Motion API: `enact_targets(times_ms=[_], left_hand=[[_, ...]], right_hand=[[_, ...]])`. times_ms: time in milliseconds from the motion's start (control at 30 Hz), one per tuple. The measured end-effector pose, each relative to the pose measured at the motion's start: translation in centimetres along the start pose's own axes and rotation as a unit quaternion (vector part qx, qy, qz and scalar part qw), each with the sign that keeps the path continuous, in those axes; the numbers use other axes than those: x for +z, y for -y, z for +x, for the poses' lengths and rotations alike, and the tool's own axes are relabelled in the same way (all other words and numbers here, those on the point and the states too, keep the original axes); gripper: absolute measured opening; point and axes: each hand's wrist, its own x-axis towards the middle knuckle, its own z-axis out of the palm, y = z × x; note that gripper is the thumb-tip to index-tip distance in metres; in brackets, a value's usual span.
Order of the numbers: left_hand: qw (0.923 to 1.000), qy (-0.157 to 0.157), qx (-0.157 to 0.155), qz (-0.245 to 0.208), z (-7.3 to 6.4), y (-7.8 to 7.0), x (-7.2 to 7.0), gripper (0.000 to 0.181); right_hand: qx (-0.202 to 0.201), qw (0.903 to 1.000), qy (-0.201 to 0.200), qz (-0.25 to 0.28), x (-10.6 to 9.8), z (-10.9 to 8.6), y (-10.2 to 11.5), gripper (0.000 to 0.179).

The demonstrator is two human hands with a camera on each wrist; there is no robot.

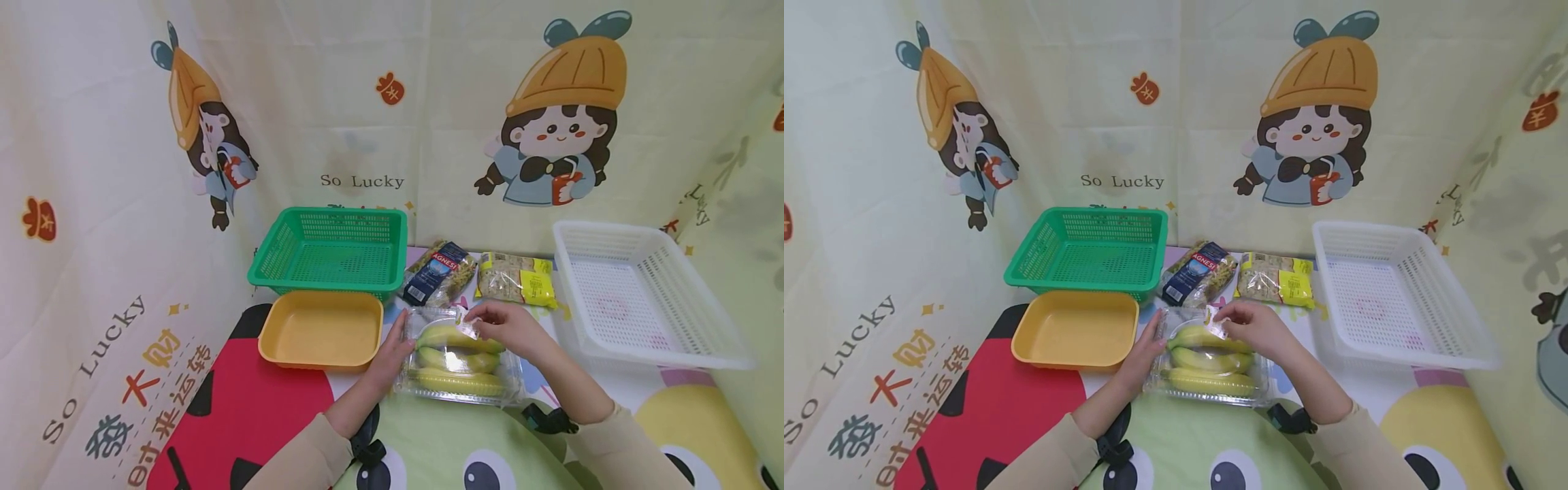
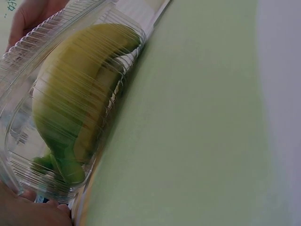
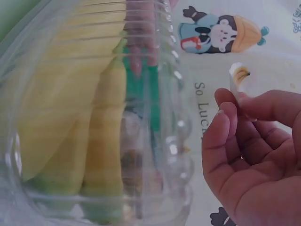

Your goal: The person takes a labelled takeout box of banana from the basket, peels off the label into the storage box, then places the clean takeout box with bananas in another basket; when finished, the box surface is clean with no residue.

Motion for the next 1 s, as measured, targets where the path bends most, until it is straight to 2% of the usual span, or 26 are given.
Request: enact_targets(times_ms=[300,533,700,833,1000], left_hand=[[1.0000,-0.004,-0.002,0.000,-0.04,0.14,0.08,0.069],[0.9999,-0.009,0.011,-0.004,-0.25,0.07,0.25,0.068],[0.9999,-0.009,0.012,-0.004,-0.23,-0.02,0.28,0.068],[0.9998,-0.008,0.015,-0.004,-0.18,0.03,0.30,0.069],[0.9995,-0.011,0.030,-0.008,-0.16,0.04,0.32,0.071]], right_hand=[[-0.034,0.9991,0.010,-0.023,0.01,-0.11,0.65,0.022],[-0.074,0.9954,0.060,-0.012,-0.24,-0.13,0.59,0.036],[-0.101,0.9916,0.081,-0.010,-0.34,-0.21,0.46,0.046],[-0.097,0.9911,0.090,-0.010,-0.32,-0.28,0.58,0.044],[-0.074,0.9923,0.099,-0.007,-0.16,-0.34,0.79,0.040]])
